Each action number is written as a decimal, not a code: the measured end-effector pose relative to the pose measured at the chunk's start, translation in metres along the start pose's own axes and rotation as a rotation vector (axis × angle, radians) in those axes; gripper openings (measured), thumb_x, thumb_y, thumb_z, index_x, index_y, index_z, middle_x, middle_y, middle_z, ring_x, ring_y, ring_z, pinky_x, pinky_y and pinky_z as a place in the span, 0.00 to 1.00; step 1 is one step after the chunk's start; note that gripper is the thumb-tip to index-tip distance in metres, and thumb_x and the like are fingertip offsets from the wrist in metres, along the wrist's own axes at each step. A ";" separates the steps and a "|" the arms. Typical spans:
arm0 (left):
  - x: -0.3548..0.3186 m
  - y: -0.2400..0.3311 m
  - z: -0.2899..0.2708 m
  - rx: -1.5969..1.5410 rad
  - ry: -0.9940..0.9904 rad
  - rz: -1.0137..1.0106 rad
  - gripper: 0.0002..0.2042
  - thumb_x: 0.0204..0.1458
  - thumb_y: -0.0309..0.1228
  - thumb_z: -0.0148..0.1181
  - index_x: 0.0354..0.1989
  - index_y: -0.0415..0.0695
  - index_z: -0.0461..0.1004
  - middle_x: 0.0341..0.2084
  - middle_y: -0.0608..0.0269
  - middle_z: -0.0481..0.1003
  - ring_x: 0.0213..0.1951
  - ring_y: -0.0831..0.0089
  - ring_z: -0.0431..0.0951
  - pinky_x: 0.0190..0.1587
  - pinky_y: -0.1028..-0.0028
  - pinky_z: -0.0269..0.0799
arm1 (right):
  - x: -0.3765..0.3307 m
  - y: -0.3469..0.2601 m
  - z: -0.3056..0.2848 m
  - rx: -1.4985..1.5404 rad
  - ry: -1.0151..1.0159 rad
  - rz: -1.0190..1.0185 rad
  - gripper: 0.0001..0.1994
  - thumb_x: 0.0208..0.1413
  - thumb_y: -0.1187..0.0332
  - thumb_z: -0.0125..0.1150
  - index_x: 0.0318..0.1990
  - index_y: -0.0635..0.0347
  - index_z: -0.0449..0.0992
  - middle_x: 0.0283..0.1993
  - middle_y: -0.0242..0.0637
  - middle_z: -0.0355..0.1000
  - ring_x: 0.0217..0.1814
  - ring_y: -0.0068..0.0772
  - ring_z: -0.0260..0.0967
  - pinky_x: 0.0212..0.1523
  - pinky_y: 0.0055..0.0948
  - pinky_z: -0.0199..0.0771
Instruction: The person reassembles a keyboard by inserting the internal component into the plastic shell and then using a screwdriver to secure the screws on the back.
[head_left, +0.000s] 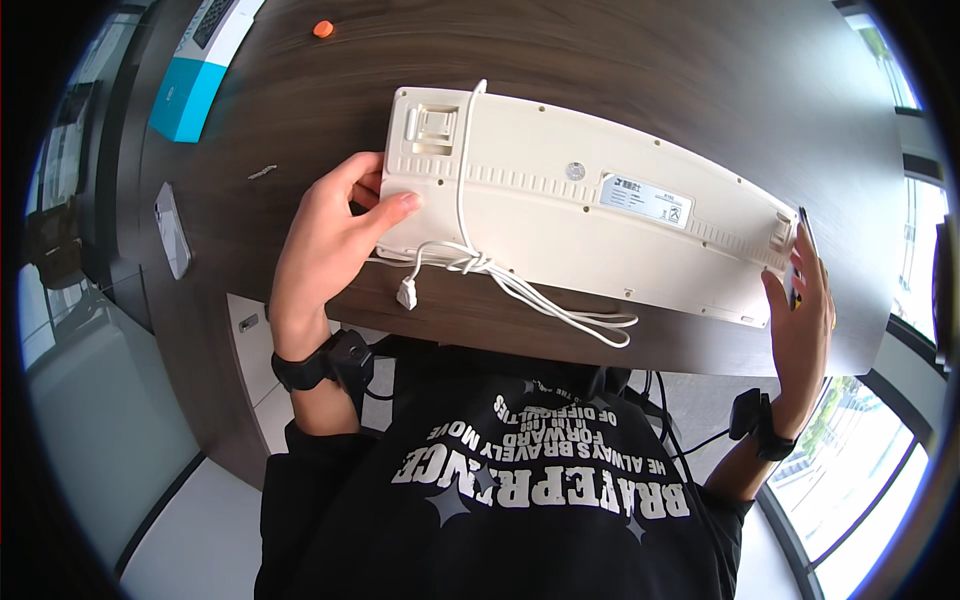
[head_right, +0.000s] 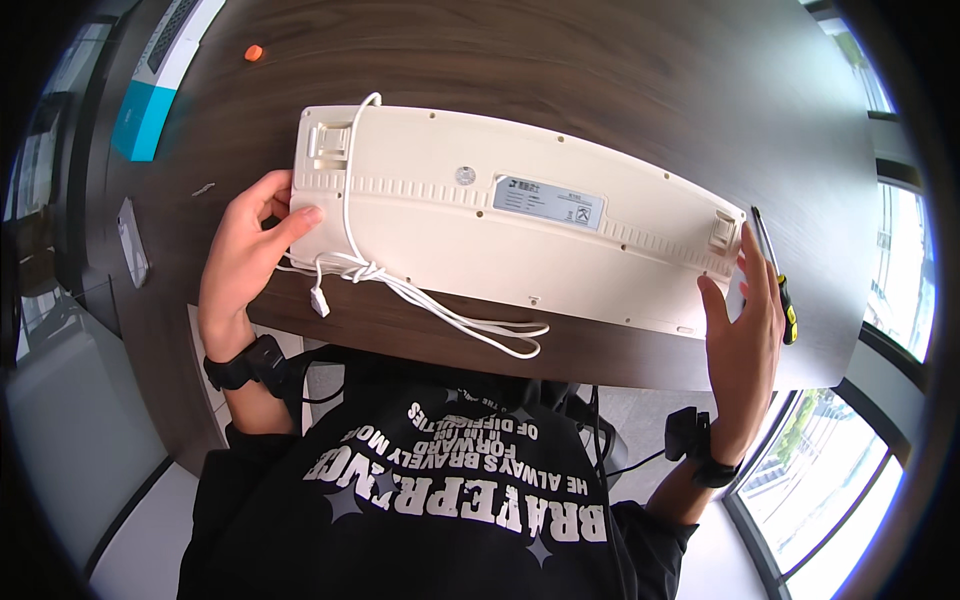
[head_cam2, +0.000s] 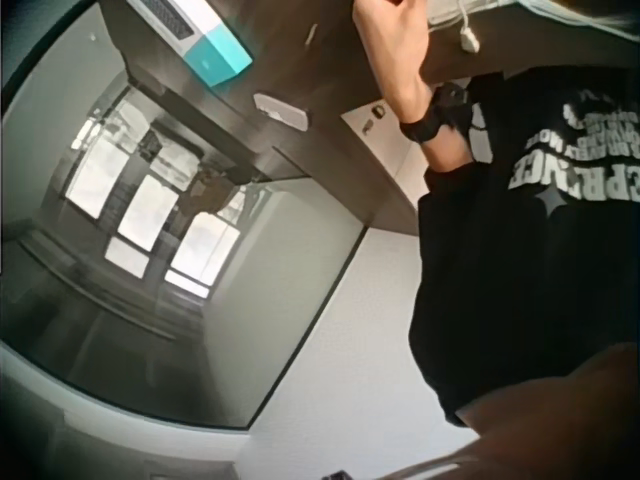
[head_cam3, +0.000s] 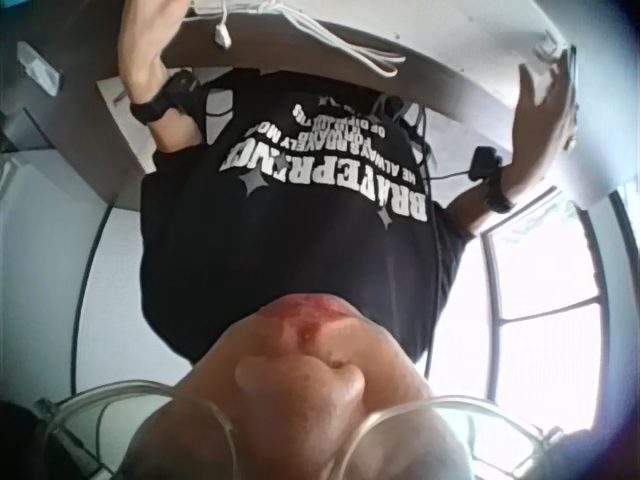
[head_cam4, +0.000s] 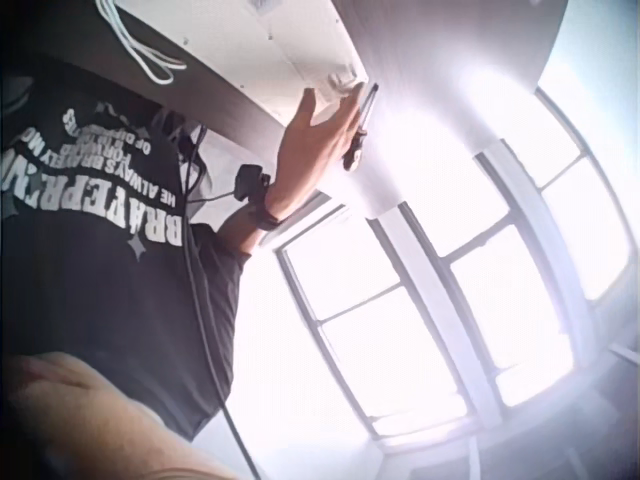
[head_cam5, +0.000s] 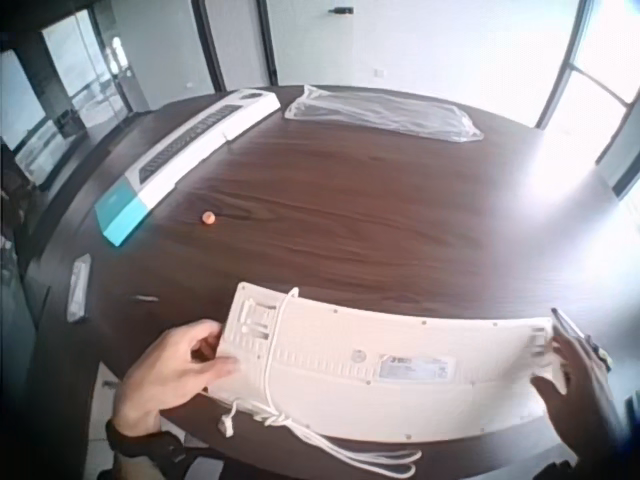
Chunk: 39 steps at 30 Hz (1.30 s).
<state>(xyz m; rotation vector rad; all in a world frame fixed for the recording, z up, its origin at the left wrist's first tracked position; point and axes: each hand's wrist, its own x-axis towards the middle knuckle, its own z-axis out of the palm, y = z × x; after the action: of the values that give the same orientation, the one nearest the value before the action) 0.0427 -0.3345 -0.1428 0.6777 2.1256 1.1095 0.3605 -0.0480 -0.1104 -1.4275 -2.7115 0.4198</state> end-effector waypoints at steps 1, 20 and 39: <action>0.000 0.001 -0.001 -0.007 -0.010 -0.005 0.15 0.51 0.30 0.65 0.43 0.33 0.74 0.28 0.64 0.76 0.29 0.81 0.70 0.34 0.78 0.69 | 0.000 -0.008 -0.003 -0.107 0.063 -0.084 0.31 0.54 0.72 0.64 0.66 0.45 0.63 0.60 0.42 0.70 0.58 0.43 0.71 0.54 0.45 0.75; -0.002 0.010 -0.003 -0.014 -0.009 -0.002 0.22 0.48 0.32 0.68 0.49 0.35 0.69 0.29 0.62 0.74 0.29 0.78 0.72 0.33 0.75 0.71 | -0.024 -0.195 0.040 -0.016 -0.328 -1.094 0.19 0.50 0.73 0.61 0.51 0.62 0.68 0.32 0.37 0.65 0.35 0.33 0.71 0.26 0.29 0.76; -0.006 0.018 -0.001 0.022 -0.061 -0.031 0.19 0.49 0.33 0.67 0.43 0.32 0.72 0.31 0.55 0.76 0.31 0.69 0.77 0.36 0.71 0.74 | 0.225 -0.135 -0.009 0.761 -0.365 -0.514 0.17 0.63 0.64 0.55 0.56 0.58 0.72 0.49 0.43 0.76 0.49 0.34 0.76 0.51 0.27 0.76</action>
<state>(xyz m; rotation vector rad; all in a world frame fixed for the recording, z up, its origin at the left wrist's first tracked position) 0.0485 -0.3301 -0.1253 0.6782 2.0926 1.0379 0.1245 0.0651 -0.0856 -0.4733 -2.5284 1.5472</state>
